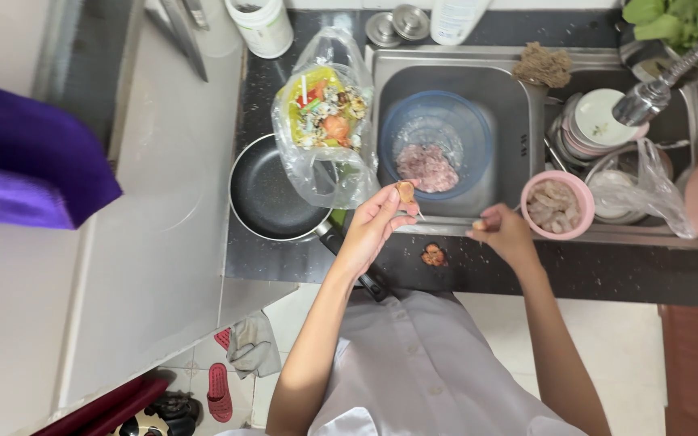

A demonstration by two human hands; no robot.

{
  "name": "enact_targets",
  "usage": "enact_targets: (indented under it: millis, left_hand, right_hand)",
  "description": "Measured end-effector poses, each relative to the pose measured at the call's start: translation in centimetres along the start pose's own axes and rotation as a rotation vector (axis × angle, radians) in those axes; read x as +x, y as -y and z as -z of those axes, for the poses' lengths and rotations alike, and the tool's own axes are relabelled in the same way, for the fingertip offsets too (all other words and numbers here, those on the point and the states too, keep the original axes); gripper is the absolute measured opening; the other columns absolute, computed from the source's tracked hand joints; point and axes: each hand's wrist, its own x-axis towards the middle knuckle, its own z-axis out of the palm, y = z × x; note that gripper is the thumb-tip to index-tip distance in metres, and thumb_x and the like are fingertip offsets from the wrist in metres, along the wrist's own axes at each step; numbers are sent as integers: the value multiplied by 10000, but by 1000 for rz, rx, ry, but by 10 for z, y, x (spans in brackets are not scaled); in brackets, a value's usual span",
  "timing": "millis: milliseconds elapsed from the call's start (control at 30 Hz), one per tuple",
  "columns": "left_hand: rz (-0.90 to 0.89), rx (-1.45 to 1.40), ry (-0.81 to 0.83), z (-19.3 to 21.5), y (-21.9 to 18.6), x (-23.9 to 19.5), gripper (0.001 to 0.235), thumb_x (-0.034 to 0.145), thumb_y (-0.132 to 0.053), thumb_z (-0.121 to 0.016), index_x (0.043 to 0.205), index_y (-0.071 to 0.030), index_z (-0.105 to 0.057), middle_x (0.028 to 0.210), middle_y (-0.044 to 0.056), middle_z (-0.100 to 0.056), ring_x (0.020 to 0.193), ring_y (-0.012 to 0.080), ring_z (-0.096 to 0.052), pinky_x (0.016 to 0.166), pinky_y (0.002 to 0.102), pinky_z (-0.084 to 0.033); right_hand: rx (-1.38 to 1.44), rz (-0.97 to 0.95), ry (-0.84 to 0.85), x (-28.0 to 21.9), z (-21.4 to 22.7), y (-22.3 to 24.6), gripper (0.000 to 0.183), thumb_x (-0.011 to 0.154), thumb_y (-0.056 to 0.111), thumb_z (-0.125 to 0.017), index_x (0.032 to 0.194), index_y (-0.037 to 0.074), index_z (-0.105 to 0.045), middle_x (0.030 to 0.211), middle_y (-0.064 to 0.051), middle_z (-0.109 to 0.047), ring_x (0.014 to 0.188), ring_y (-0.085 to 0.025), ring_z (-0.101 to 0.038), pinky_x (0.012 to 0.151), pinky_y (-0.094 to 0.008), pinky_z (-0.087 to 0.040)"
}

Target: The person mixes ground meat in a blue colander by hand, then moves to the stove to pour oil into a pan. They then retrieve shallots from a hanging bag, peel them over the sink, and chop one on a cutting board.

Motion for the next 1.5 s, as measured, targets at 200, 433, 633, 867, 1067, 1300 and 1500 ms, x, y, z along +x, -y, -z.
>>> enact_targets:
  millis: [200, 433, 633, 867, 1067, 1300, 1500]
  left_hand:
    - [158, 99, -4, -8, 24, 1, 494, 1076, -341, -537, 1443, -13, -567, 1092, 49, -661, 1030, 126, -638, 937, 318, -540]
    - [159, 359, -73, 15, 88, 10, 424, 1036, -262, -600, 1378, -13, -591, 1111, 84, -743, 998, 133, -693, 881, 279, -542]
    - [46, 295, -112, -3, 85, 11, 220, 1032, -174, -643, 1186, -30, -583, 1118, 71, -768, 962, 133, -703, 842, 266, -542]
    - [-172, 529, -230, -34, 57, 6, 228, 988, -151, -708, 1166, -13, -742, 1081, 38, -642, 968, 126, -676, 845, 258, -553]
    - [50, 552, -126, -40, 68, 26, 297, 965, -221, -696, 1217, -65, -709, 1032, 15, -661, 925, 115, -683, 764, 257, -533]
    - [-182, 1206, -28, -11, 169, 55, 294, 962, -236, -770, 765, -27, -706, 937, 87, -628, 934, 291, -638, 819, 395, -526]
    - [-187, 1427, 169, -52, 138, 64, 341, 592, -67, -798, 906, -38, -668, 1179, 179, -493, 1072, 380, -508, 787, 495, -414]
  right_hand:
    - [-76, -188, -54, -39, -28, -56, 528, 643, 187, -948, 1048, -2, -668, 897, -116, -728, 765, -195, -711, 724, -335, -582]
    - [30, -125, -189, -49, -8, 9, 491, 757, 264, -914, 1098, -11, -691, 1022, -136, -716, 874, -190, -699, 798, -322, -565]
    - [713, -76, 171, -46, 18, 142, 362, 957, 174, -709, 1285, 30, -659, 1145, -58, -728, 1009, -81, -658, 809, -259, -514]
    - [674, 61, 109, -47, 11, 163, 346, 908, 35, -747, 1241, 7, -655, 1077, -43, -747, 1008, -99, -704, 824, -236, -548]
    - [647, -154, -7, -57, 20, 76, 220, 905, 51, -760, 1104, -20, -700, 1025, -54, -766, 921, -102, -710, 777, -247, -561]
    - [306, -479, -232, -72, 6, -66, 171, 822, 97, -818, 965, 12, -778, 853, -64, -776, 745, -108, -711, 677, -269, -578]
    - [91, -335, -153, -73, 6, -46, 185, 794, 151, -858, 934, 46, -798, 782, -50, -769, 706, -109, -732, 673, -272, -563]
